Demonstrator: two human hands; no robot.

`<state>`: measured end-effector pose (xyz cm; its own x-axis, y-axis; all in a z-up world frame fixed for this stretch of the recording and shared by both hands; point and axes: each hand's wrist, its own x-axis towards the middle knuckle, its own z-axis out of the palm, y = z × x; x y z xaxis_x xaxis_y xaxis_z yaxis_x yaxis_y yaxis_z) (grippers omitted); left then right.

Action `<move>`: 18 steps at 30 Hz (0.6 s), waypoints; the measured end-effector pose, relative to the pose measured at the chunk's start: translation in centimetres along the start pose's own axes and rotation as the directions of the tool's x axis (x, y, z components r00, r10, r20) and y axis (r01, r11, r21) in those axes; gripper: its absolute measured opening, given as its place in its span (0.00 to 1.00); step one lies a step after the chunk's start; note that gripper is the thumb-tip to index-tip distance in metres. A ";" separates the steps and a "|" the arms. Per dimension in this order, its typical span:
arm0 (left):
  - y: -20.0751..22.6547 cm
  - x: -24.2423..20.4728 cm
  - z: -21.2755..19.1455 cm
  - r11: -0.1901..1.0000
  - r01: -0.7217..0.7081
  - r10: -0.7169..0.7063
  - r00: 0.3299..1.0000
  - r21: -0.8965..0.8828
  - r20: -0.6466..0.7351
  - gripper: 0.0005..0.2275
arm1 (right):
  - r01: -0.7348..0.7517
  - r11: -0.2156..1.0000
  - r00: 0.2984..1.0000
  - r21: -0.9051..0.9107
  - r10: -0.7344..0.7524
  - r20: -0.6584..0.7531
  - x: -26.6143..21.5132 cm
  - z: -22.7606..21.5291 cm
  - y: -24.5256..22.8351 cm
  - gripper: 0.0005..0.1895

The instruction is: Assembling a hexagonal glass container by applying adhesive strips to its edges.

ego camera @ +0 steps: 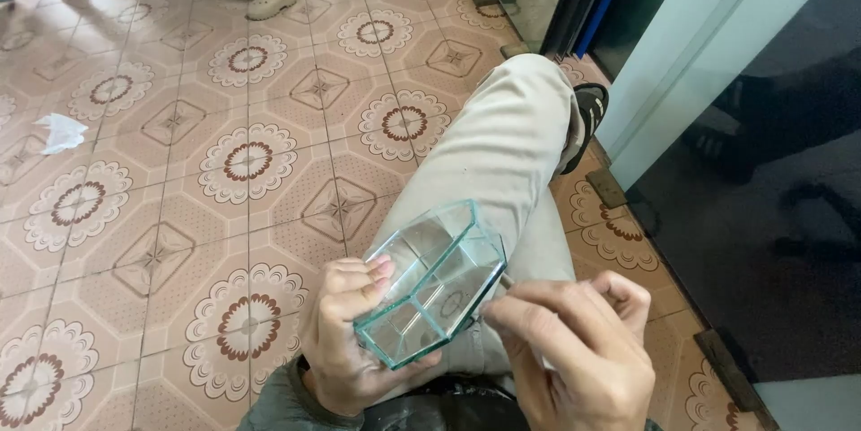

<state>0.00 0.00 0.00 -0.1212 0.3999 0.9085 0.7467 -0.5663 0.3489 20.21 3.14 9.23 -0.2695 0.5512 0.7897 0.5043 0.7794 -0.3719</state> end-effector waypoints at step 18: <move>0.2 0.3 0.0 1.000 0.006 -0.006 1.000 0.012 0.007 0.31 | 0.042 0.999 0.999 -0.007 -0.041 0.013 -0.2 0.0 0.9 0.07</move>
<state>0.07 -0.01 0.31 -0.1207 0.4084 0.9048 0.7536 -0.5555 0.3513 20.70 3.72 8.70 -0.3007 0.5221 0.7981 0.4985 0.7994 -0.3352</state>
